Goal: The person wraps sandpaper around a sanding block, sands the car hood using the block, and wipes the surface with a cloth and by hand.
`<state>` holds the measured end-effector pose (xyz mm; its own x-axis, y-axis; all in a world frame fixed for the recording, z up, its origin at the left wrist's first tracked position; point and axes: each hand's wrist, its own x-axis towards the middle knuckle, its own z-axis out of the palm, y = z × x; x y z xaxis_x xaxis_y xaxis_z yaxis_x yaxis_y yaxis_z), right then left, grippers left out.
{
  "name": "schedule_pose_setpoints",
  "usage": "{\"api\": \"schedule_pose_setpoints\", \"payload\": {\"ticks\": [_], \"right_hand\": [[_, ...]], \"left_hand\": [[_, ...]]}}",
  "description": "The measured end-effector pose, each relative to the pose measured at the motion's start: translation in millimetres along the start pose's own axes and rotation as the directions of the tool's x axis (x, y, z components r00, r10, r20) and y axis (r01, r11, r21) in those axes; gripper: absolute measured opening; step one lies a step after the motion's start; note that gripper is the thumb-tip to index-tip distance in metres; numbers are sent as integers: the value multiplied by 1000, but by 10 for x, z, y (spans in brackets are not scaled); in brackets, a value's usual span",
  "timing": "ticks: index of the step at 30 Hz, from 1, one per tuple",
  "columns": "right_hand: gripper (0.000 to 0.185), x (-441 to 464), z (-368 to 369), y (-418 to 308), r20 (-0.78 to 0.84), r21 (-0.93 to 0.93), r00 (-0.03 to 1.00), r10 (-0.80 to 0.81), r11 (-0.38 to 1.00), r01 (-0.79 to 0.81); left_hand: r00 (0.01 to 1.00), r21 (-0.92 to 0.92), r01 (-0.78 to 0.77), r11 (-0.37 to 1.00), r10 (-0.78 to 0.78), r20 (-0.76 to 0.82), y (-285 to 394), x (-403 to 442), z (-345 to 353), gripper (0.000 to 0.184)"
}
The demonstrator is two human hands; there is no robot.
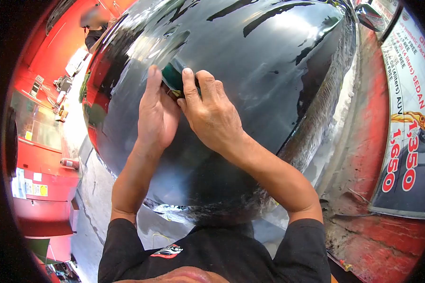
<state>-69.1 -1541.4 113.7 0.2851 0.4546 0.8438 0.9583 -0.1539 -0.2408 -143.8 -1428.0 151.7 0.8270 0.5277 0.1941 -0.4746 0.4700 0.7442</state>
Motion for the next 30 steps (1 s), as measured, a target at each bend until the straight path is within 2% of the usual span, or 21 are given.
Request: {"api": "schedule_pose_setpoints", "payload": {"ticks": [3, 4, 7, 8, 9, 11, 13, 15, 16, 20, 23, 24, 28, 30], "right_hand": [[57, 59, 202, -83, -12, -132, 988, -155, 980, 152], [56, 66, 220, -151, 47, -87, 990, -131, 987, 135], [53, 61, 137, -353, 195, 1, 976, -96, 995, 97], [51, 28, 80, -362, 226, 2, 969, -101, 995, 103], [50, 1, 34, -318, 257, 3, 961, -105, 994, 108], [49, -68, -95, -79, 225, -111, 973, -54, 991, 81], [43, -116, -245, 207, 152, -241, 970, 192, 959, -152], [34, -166, -407, 594, 62, -409, 959, 278, 883, -230], [35, -229, -467, 847, 38, -486, 960, 276, 845, -224], [39, -372, -507, 1220, 4, -409, 935, 354, 854, -322], [37, -394, -456, 1144, -55, -434, 922, 383, 822, -368], [37, -397, -447, 1149, -66, -418, 923, 380, 829, -372], [36, -404, -475, 1159, -56, -398, 918, 392, 835, -381], [38, -400, -539, 1147, -21, -395, 921, 389, 843, -365]], "left_hand": [[985, 274, 161, 948, -136, -106, 150, 195, -121, 29], [972, 283, 202, 938, -156, -175, 217, 234, -144, 31], [995, 490, 52, 870, -5, -97, 365, 370, -397, 34], [997, 545, 79, 835, -65, -46, 459, 429, -586, 39], [999, 593, 48, 804, -43, -24, 553, 466, -727, 41], [1000, 681, -10, 732, -7, 22, 737, 515, -986, 45], [995, 768, -91, 634, 78, 54, 884, 600, -1273, 54], [980, 851, -169, 498, 179, 90, 996, 694, -1498, 59], [983, 910, -137, 391, 165, 77, 1068, 755, -1584, 62], [944, 973, -232, 23, 245, 219, 1168, 1074, -1691, 63], [899, 946, -305, -107, 295, 324, 1081, 1368, -1635, 60], [858, 920, -375, -113, 335, 390, 1001, 1499, -1633, 60], [884, 918, -370, -142, 249, 395, 725, 1976, -1387, 64], [836, 865, -436, -250, 243, 491, 525, 2230, -1247, 66]]}}
